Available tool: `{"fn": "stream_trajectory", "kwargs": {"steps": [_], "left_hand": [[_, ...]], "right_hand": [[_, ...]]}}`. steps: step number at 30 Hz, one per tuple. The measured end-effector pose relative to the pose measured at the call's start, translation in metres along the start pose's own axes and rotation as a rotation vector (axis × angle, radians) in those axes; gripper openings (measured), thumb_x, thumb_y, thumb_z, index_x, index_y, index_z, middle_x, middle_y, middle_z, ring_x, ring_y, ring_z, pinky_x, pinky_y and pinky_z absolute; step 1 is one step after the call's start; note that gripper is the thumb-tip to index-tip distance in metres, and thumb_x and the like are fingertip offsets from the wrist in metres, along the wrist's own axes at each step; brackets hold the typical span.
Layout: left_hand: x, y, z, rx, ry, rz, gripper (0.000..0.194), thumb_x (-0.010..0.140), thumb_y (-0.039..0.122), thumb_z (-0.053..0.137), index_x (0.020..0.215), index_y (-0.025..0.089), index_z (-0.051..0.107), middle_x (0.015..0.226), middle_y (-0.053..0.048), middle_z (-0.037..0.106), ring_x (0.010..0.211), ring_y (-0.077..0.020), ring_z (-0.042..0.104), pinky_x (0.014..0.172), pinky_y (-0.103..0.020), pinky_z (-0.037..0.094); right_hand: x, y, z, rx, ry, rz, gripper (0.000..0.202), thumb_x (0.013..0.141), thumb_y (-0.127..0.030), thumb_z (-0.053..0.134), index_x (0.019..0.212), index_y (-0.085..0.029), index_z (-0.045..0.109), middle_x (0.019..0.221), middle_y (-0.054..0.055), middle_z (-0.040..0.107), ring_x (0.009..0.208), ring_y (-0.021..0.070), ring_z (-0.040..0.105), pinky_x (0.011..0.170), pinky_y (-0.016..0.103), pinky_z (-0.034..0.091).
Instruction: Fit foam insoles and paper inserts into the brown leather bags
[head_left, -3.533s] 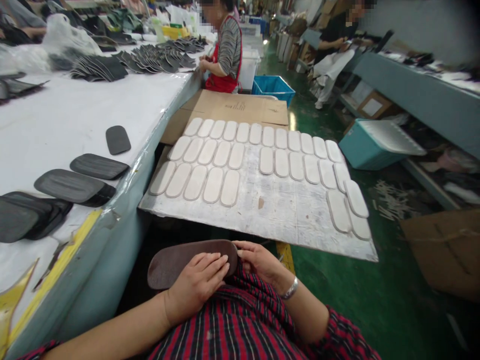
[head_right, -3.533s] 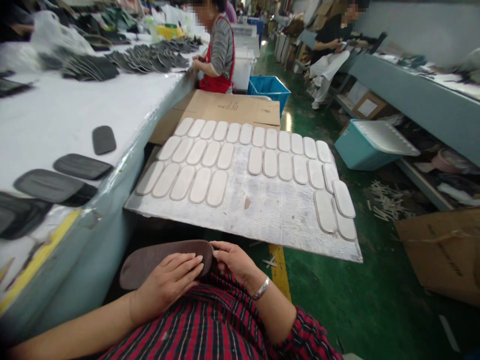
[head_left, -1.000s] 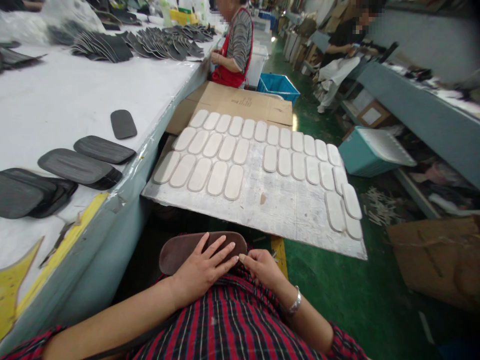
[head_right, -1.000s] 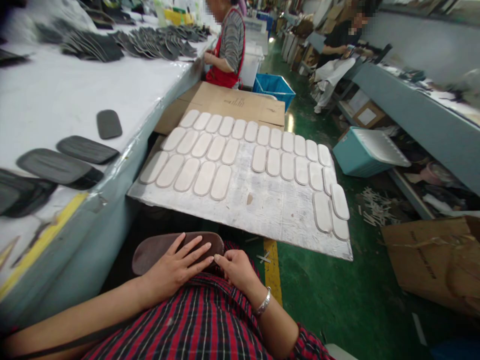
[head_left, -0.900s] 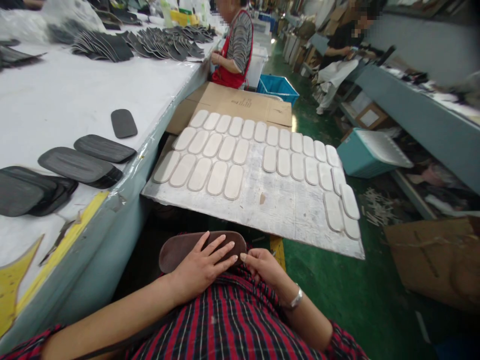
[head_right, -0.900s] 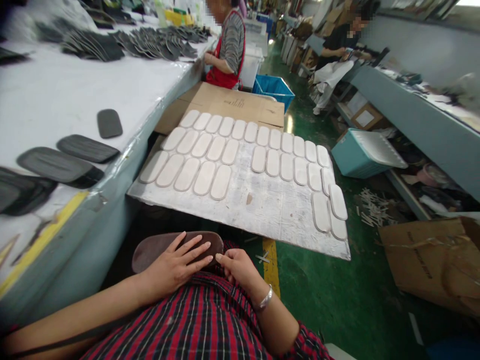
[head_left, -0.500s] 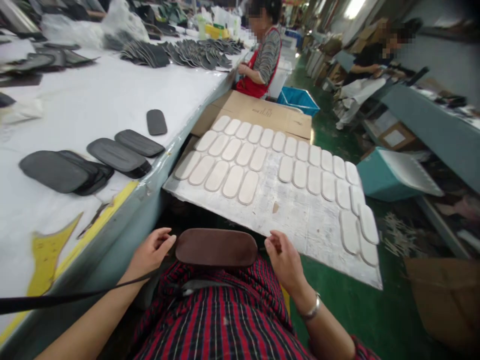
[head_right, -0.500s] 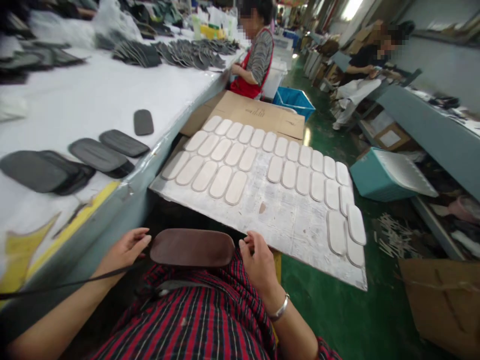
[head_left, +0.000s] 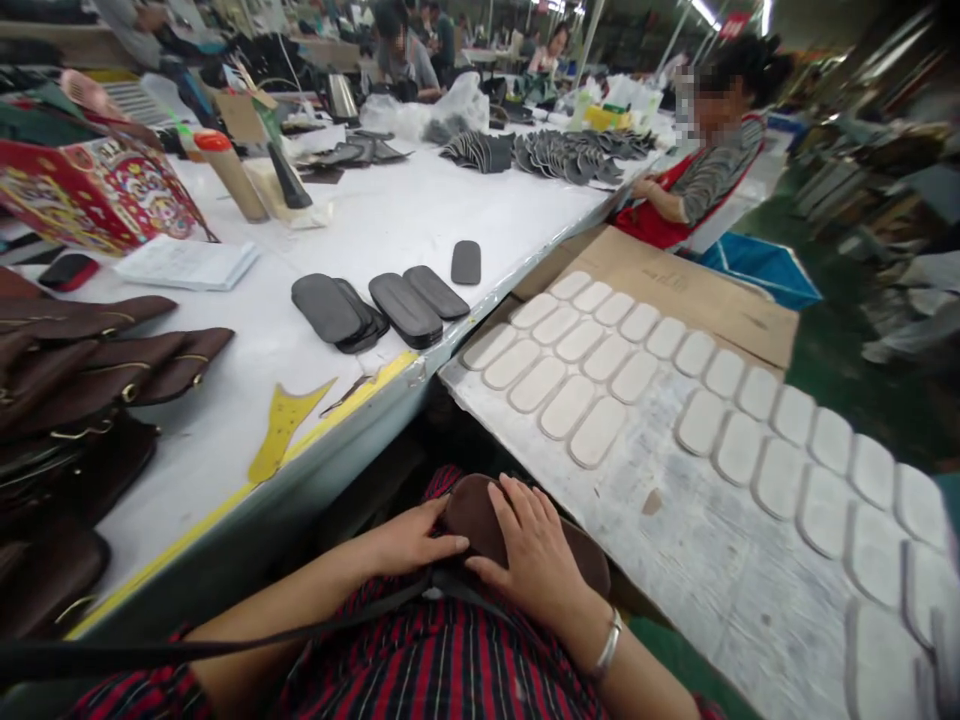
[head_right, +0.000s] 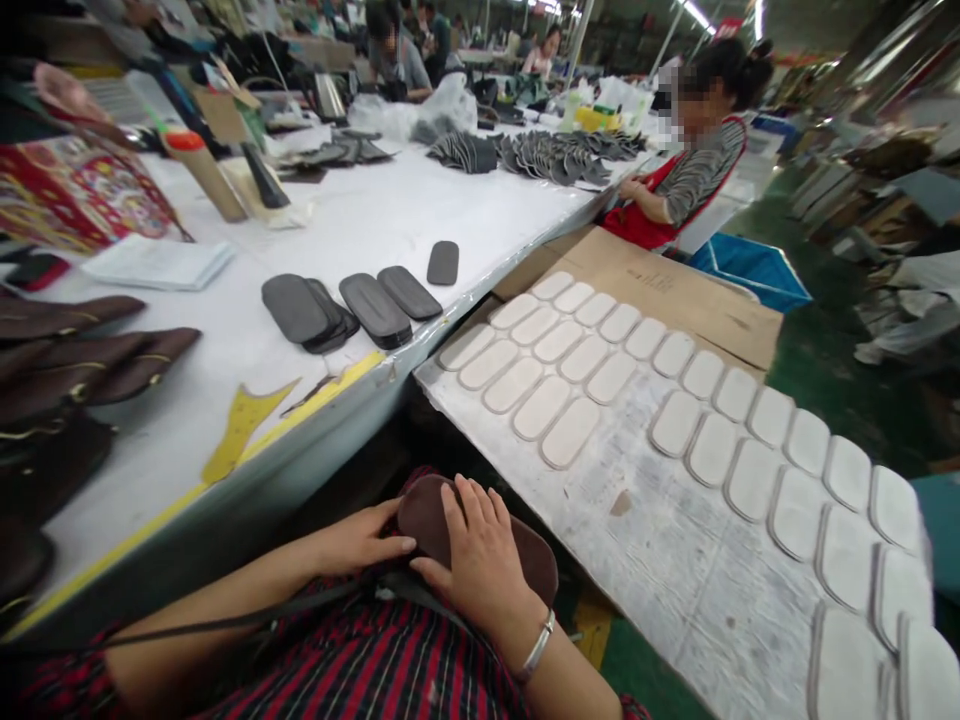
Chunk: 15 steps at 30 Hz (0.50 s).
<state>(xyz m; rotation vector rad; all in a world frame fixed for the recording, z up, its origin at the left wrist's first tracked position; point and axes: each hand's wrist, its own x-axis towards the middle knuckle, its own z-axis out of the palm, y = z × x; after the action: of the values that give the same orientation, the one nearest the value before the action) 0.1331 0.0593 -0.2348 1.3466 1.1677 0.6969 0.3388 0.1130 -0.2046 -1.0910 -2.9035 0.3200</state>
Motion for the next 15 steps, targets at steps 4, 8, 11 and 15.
{"fn": "stream_trajectory", "kwargs": {"steps": [4, 8, 11, 15], "left_hand": [[-0.003, 0.0, -0.003, 0.195, 0.069, -0.053, 0.059, 0.076, 0.05, 0.056, 0.125, 0.019, 0.046, 0.123, -0.007, 0.053, 0.11, -0.0239, 0.05, 0.095, -0.035, 0.039], [-0.003, -0.008, 0.0, 0.216, 0.074, -0.056, 0.059, 0.077, 0.05, 0.054, 0.125, 0.018, 0.046, 0.124, -0.007, 0.052, 0.109, -0.0226, 0.05, 0.094, -0.033, 0.039], [-0.001, -0.01, -0.001, 0.227, 0.074, -0.034, 0.057, 0.078, 0.049, 0.053, 0.126, 0.018, 0.044, 0.124, -0.008, 0.052, 0.11, -0.0216, 0.049, 0.095, -0.032, 0.038], [0.001, -0.004, -0.006, 0.261, 0.049, -0.004, 0.061, 0.074, 0.049, 0.059, 0.124, 0.016, 0.046, 0.124, -0.008, 0.053, 0.112, -0.0225, 0.049, 0.096, -0.033, 0.036]], "right_hand": [[0.004, -0.004, -0.004, 0.025, -0.022, -0.005, 0.071, 0.075, -0.066, 0.046, 0.136, -0.032, 0.03, 0.142, 0.007, 0.024, 0.127, 0.0265, 0.026, 0.103, 0.048, 0.025], [0.007, -0.005, -0.005, 0.023, -0.032, 0.006, 0.072, 0.074, -0.065, 0.048, 0.136, -0.033, 0.03, 0.142, 0.007, 0.024, 0.126, 0.0269, 0.027, 0.102, 0.047, 0.027], [0.009, -0.007, -0.005, 0.007, -0.041, 0.02, 0.072, 0.073, -0.063, 0.052, 0.135, -0.032, 0.031, 0.141, 0.008, 0.025, 0.126, 0.0278, 0.027, 0.101, 0.048, 0.027], [0.011, -0.006, -0.008, 0.002, -0.059, 0.02, 0.073, 0.072, -0.058, 0.057, 0.135, -0.031, 0.032, 0.141, 0.01, 0.025, 0.125, 0.0294, 0.028, 0.1, 0.05, 0.028]]}}
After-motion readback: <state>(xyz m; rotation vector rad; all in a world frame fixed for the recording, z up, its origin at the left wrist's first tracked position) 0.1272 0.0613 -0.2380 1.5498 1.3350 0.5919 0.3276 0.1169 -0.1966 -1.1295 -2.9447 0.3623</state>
